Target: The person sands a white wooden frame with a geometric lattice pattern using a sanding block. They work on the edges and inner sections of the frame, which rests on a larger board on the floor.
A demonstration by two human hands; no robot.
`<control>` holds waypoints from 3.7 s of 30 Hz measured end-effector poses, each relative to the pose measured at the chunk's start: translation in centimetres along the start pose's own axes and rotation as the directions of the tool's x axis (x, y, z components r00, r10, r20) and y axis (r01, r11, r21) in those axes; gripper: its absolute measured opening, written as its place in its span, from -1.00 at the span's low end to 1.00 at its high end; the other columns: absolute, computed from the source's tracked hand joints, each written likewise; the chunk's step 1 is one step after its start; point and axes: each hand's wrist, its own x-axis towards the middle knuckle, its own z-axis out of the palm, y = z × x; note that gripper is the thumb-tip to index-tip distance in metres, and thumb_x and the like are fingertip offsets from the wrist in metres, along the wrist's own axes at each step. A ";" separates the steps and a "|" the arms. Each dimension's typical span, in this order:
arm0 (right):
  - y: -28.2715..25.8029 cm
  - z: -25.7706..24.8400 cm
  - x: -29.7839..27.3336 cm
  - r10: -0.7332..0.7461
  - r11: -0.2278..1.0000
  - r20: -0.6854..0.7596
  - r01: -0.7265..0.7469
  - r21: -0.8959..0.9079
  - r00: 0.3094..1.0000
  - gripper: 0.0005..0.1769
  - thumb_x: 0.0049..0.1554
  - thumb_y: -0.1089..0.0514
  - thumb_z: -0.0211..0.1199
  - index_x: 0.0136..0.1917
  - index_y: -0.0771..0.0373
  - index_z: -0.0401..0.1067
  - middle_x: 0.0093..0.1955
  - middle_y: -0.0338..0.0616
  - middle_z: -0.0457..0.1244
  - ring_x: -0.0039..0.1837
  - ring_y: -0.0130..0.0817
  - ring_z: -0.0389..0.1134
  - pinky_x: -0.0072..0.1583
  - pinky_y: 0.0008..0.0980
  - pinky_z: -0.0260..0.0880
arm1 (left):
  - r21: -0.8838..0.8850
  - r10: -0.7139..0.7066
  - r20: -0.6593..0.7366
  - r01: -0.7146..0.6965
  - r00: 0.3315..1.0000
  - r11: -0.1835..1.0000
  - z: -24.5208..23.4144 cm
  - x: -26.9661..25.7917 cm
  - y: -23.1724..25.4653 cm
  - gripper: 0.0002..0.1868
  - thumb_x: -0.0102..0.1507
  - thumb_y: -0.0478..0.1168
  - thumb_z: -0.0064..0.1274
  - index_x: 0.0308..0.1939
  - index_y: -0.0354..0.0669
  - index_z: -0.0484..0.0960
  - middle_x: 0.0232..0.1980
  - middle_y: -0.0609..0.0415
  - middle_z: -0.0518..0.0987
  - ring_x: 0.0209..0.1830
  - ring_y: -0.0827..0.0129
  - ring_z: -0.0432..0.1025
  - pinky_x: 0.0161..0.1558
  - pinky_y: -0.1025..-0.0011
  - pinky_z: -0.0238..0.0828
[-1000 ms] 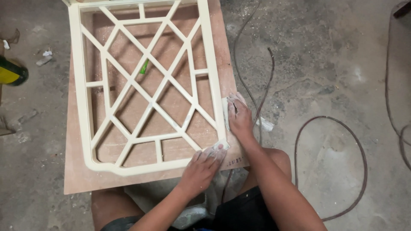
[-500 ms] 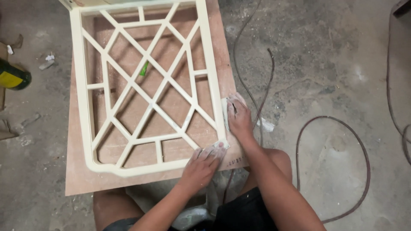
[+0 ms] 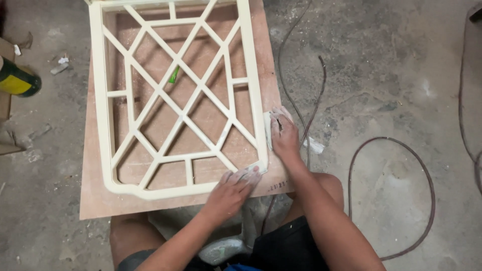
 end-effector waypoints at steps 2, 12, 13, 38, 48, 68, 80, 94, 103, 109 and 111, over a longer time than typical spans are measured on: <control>0.1 0.1 -0.1 0.011 1.000 -0.003 -0.011 -0.001 1.000 -0.64 0.34 0.10 0.00 0.18 0.33 0.53 0.33 0.05 0.35 0.52 -0.05 0.20 0.49 -0.12 0.16 | 0.030 0.026 -0.072 -0.024 0.997 0.999 -0.7 -3.2 -1.1 -0.07 0.13 -0.36 -0.12 0.62 -0.08 0.02 0.65 0.05 0.13 0.54 0.06 0.10 0.35 -0.04 0.05; 0.0 0.0 0.0 -0.019 1.000 -0.003 0.019 0.009 1.000 -0.66 0.34 0.15 -0.01 0.15 0.35 0.52 0.31 0.04 0.36 0.52 -0.02 0.20 0.49 -0.13 0.16 | 0.060 0.003 -0.056 0.000 0.998 0.998 0.5 -2.6 -0.2 0.01 0.14 -0.33 -0.04 0.66 -0.02 -0.11 0.68 0.05 0.07 0.52 0.10 0.13 0.44 -0.01 0.01; 0.1 0.1 0.0 -0.021 1.000 -0.003 0.021 0.016 1.000 -0.66 0.34 0.15 -0.01 0.15 0.35 0.52 0.31 0.04 0.36 0.52 -0.02 0.20 0.49 -0.13 0.16 | 0.065 -0.001 -0.054 0.004 0.999 0.998 0.3 -4.8 -1.1 0.01 0.14 -0.33 -0.04 0.66 -0.02 -0.11 0.68 0.05 0.07 0.52 0.10 0.13 0.44 -0.01 0.01; -0.5 -0.4 0.0 0.043 0.999 0.046 -0.043 -0.011 0.998 -0.63 0.34 0.07 0.01 0.20 0.34 0.51 0.36 0.06 0.32 0.53 -0.06 0.19 0.49 -0.13 0.13 | -0.411 -0.725 -0.411 0.598 0.552 0.688 -4.4 -22.6 -3.2 -0.39 0.25 -0.44 -0.17 0.41 -0.09 0.45 0.39 0.04 0.50 0.29 0.15 0.41 0.34 0.30 0.25; -3.0 -1.0 -0.1 0.084 0.996 0.072 -0.081 -0.044 0.994 -0.69 0.35 0.12 0.09 0.15 0.39 0.53 0.37 0.20 0.30 0.54 0.17 0.15 0.50 0.13 0.10 | -0.748 -0.805 -0.179 0.453 0.565 0.485 -4.8 -6.0 -1.8 -0.60 0.21 -0.31 0.07 0.14 -0.20 0.62 0.00 -0.23 0.68 0.06 -0.18 0.56 0.10 0.00 0.49; -3.6 -1.0 0.5 0.073 0.994 0.067 -0.067 -0.086 0.995 -0.70 0.36 0.12 0.09 0.12 0.40 0.51 0.29 0.24 0.33 0.49 0.22 0.20 0.49 0.12 0.13 | -0.284 -0.573 0.137 0.586 0.808 0.759 -7.8 0.9 -2.5 -0.61 0.41 0.11 -0.13 -0.09 -0.11 0.61 -0.33 -0.09 0.69 -0.22 -0.01 0.62 -0.02 0.10 0.38; -3.1 -0.6 0.3 0.018 0.993 0.058 -0.011 -0.119 0.998 -0.70 0.38 0.15 0.07 0.10 0.44 0.49 0.24 0.28 0.34 0.44 0.24 0.24 0.48 0.11 0.14 | -0.367 -0.573 0.212 0.608 0.791 0.704 -7.7 2.0 -3.1 -0.72 0.33 0.00 0.02 -0.09 -0.12 0.63 -0.34 -0.12 0.68 -0.19 -0.08 0.60 -0.07 0.08 0.45; -4.3 -0.8 0.9 0.043 0.994 0.053 -0.037 -0.107 0.998 -0.79 0.32 0.17 0.14 0.07 0.37 0.48 0.22 0.23 0.34 0.43 0.19 0.25 0.49 0.08 0.14 | -0.348 -0.456 0.199 0.498 0.867 0.794 -7.2 1.1 -2.5 -0.76 0.33 -0.07 -0.02 -0.11 -0.10 0.65 -0.28 -0.10 0.66 -0.19 -0.03 0.58 -0.17 0.08 0.50; -3.8 -1.0 0.7 0.049 0.996 0.069 -0.044 -0.082 0.996 -0.77 0.27 0.16 0.19 0.08 0.38 0.47 0.19 0.30 0.34 0.36 0.26 0.29 0.41 0.15 0.21 | -0.256 -0.461 0.104 0.472 0.881 0.843 -2.6 1.6 -1.9 -0.81 0.29 -0.08 0.03 -0.15 -0.05 0.66 -0.25 0.00 0.60 -0.13 0.07 0.52 -0.16 0.14 0.51; -2.8 -0.7 0.5 0.061 0.990 0.071 -0.051 -0.130 0.996 -0.78 0.24 0.14 0.21 0.07 0.32 0.48 0.29 0.17 0.33 0.47 0.17 0.22 0.48 0.07 0.13 | -0.463 -0.425 0.037 0.392 0.905 0.795 -7.3 1.5 -2.2 -0.84 0.29 -0.25 -0.03 -0.29 -0.22 0.65 -0.41 -0.09 0.54 -0.34 -0.04 0.51 -0.28 0.11 0.47; -3.2 -0.7 0.7 0.069 0.991 0.068 -0.060 -0.118 0.995 -0.78 0.24 0.16 0.20 0.08 0.34 0.48 0.29 0.21 0.32 0.47 0.19 0.21 0.48 0.07 0.13 | -0.473 -0.481 0.302 0.568 0.823 0.674 -10.1 -0.4 -3.0 -0.88 0.26 -0.23 0.08 -0.33 -0.17 0.66 -0.42 -0.06 0.58 -0.34 -0.01 0.55 -0.24 0.12 0.47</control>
